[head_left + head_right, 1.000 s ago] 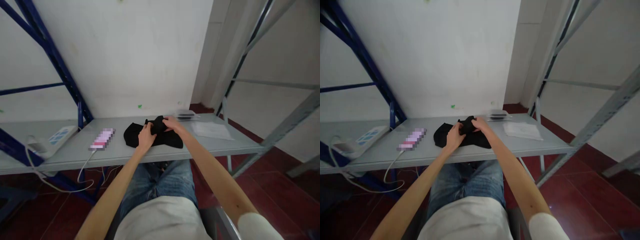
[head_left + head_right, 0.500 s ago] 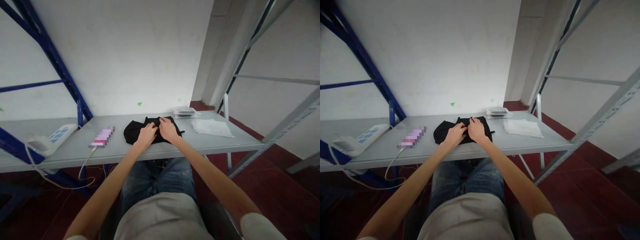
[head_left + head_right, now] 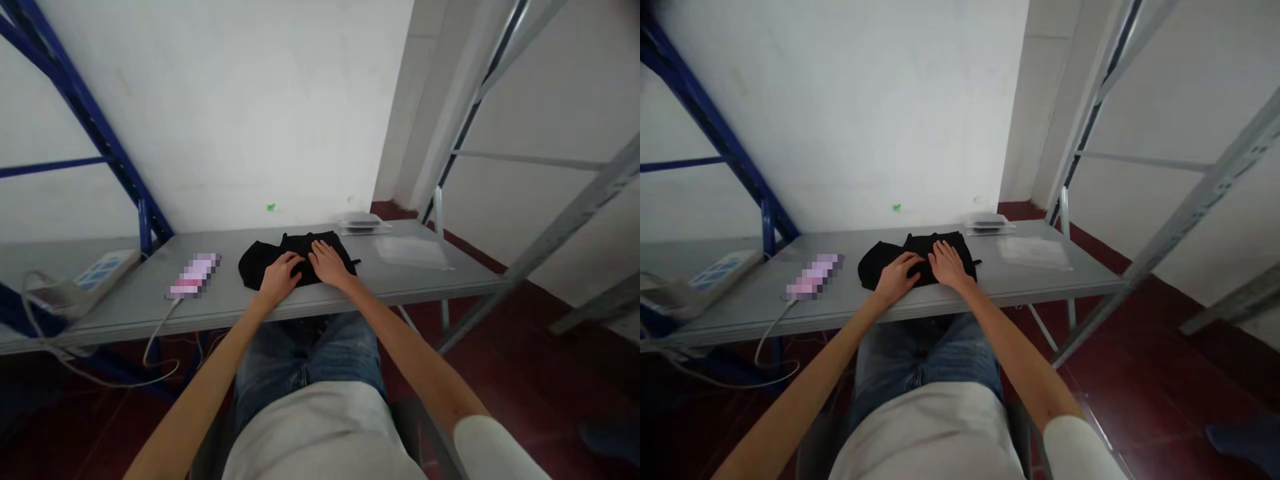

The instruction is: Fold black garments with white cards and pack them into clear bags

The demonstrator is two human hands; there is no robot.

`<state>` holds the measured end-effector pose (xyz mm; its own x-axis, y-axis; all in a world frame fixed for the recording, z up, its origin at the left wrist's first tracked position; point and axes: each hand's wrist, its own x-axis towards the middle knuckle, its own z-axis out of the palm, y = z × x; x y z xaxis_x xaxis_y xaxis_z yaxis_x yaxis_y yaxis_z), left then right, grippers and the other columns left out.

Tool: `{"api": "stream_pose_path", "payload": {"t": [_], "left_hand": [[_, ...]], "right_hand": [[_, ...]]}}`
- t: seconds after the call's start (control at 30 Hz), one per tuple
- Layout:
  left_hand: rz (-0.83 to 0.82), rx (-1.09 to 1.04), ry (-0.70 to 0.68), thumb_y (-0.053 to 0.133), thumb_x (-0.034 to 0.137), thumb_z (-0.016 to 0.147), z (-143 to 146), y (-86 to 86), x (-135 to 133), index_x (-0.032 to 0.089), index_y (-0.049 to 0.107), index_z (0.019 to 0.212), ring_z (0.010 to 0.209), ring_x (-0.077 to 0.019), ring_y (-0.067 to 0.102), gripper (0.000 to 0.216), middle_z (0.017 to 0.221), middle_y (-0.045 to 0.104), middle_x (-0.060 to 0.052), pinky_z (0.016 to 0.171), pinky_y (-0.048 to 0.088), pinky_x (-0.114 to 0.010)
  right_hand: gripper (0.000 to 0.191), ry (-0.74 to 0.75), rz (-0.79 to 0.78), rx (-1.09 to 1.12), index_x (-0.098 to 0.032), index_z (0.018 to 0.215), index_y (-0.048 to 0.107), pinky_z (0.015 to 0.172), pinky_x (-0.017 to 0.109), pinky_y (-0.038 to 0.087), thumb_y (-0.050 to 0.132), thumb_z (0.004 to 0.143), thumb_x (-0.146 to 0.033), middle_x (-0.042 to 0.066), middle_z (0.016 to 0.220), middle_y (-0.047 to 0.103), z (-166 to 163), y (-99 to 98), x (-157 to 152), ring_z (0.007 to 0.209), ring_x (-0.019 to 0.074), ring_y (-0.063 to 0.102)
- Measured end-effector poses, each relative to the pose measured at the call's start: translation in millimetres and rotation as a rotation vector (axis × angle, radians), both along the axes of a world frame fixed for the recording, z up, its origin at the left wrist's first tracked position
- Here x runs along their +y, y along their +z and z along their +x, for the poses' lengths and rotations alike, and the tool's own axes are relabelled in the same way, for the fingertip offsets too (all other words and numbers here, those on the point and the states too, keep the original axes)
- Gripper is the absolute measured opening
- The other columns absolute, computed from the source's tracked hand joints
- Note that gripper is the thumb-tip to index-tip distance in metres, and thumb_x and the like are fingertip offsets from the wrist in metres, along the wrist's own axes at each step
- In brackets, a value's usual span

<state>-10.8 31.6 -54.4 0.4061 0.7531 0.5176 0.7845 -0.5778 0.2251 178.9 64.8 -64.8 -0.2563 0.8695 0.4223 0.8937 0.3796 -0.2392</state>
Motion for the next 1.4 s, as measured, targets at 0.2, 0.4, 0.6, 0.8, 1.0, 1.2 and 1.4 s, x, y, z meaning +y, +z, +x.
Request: {"api": "stream_pose_path", "payload": {"t": [0.2, 0.4, 0.6, 0.8, 1.0, 1.2, 1.4], "left_hand": [[0.037, -0.009, -0.008, 0.060, 0.026, 0.095, 0, -0.9, -2, 0.026, 0.072, 0.126, 0.122, -0.0235, 0.065, 0.033, 0.132, 0.069, -0.005, 0.104, 0.056, -0.036], [0.083, -0.020, 0.005, 0.061, 0.035, 0.097, 2, -0.7, -6, 0.025, 0.069, 0.129, 0.122, -0.0243, 0.065, 0.034, 0.133, 0.067, -0.007, 0.105, 0.055, -0.038], [0.130, -0.014, 0.111, 0.060, 0.038, 0.099, -5, 0.3, -21, 0.022, 0.063, 0.131, 0.118, -0.0276, 0.065, 0.036, 0.130, 0.065, -0.011, 0.105, 0.051, -0.044], [0.191, -0.031, 0.137, 0.056, 0.033, 0.102, -19, -0.4, -38, 0.022, 0.057, 0.132, 0.121, -0.0293, 0.062, 0.033, 0.128, 0.066, -0.012, 0.105, 0.048, -0.046], [0.204, -0.253, 0.178, 0.068, 0.033, 0.094, -18, 6.0, -40, 0.023, 0.038, 0.153, 0.114, -0.0244, 0.065, 0.067, 0.138, 0.058, -0.013, 0.101, 0.055, -0.041], [0.186, -0.050, -0.025, 0.058, 0.033, 0.102, -30, 6.8, -39, 0.025, 0.069, 0.120, 0.116, -0.0222, 0.066, 0.022, 0.129, 0.068, -0.009, 0.101, 0.055, -0.036], [0.105, -0.123, 0.033, 0.053, 0.031, 0.104, -51, 4.4, -26, 0.024, 0.074, 0.108, 0.108, -0.0226, 0.070, 0.022, 0.111, 0.076, -0.006, 0.098, 0.056, -0.037]], "right_hand": [[0.053, -0.335, 0.131, 0.048, -0.009, 0.152, 0.052, 0.126, 0.050, 0.028, 0.043, 0.101, -0.022, 0.017, 0.156, 0.054, 107, 24.3, -29, 0.150, 0.0308, 0.043], [0.048, -0.706, -0.111, 0.059, -0.017, 0.138, 0.069, 0.101, 0.042, 0.052, 0.056, 0.093, -0.020, 0.018, 0.132, 0.072, 197, 11.1, -61, 0.118, 0.0318, 0.069], [0.035, -0.785, -0.210, 0.100, -0.025, 0.125, 0.079, 0.090, 0.042, 0.054, 0.064, 0.094, -0.031, 0.017, 0.115, 0.078, 202, 10.4, -65, 0.110, 0.0350, 0.072], [0.036, -0.776, 0.055, 0.168, -0.017, 0.118, 0.081, 0.087, 0.044, 0.052, 0.053, 0.101, -0.033, 0.020, 0.108, 0.079, 183, 45.2, -76, 0.101, 0.0359, 0.072], [0.033, -0.170, 0.367, 0.087, -0.022, 0.111, 0.080, 0.097, 0.041, 0.045, 0.048, 0.106, -0.029, 0.012, 0.112, 0.078, 57, 68.4, -86, 0.106, 0.0280, 0.066], [0.028, 0.191, 0.282, -0.101, -0.026, 0.119, 0.076, 0.107, 0.043, 0.038, 0.051, 0.106, -0.021, 0.007, 0.113, 0.078, -24, 37.4, -94, 0.111, 0.0256, 0.063], [0.028, 0.147, 0.253, -0.063, -0.026, 0.125, 0.073, 0.107, 0.044, 0.038, 0.059, 0.102, -0.019, 0.008, 0.123, 0.075, 29, 47.3, -86, 0.119, 0.0276, 0.060]]}}
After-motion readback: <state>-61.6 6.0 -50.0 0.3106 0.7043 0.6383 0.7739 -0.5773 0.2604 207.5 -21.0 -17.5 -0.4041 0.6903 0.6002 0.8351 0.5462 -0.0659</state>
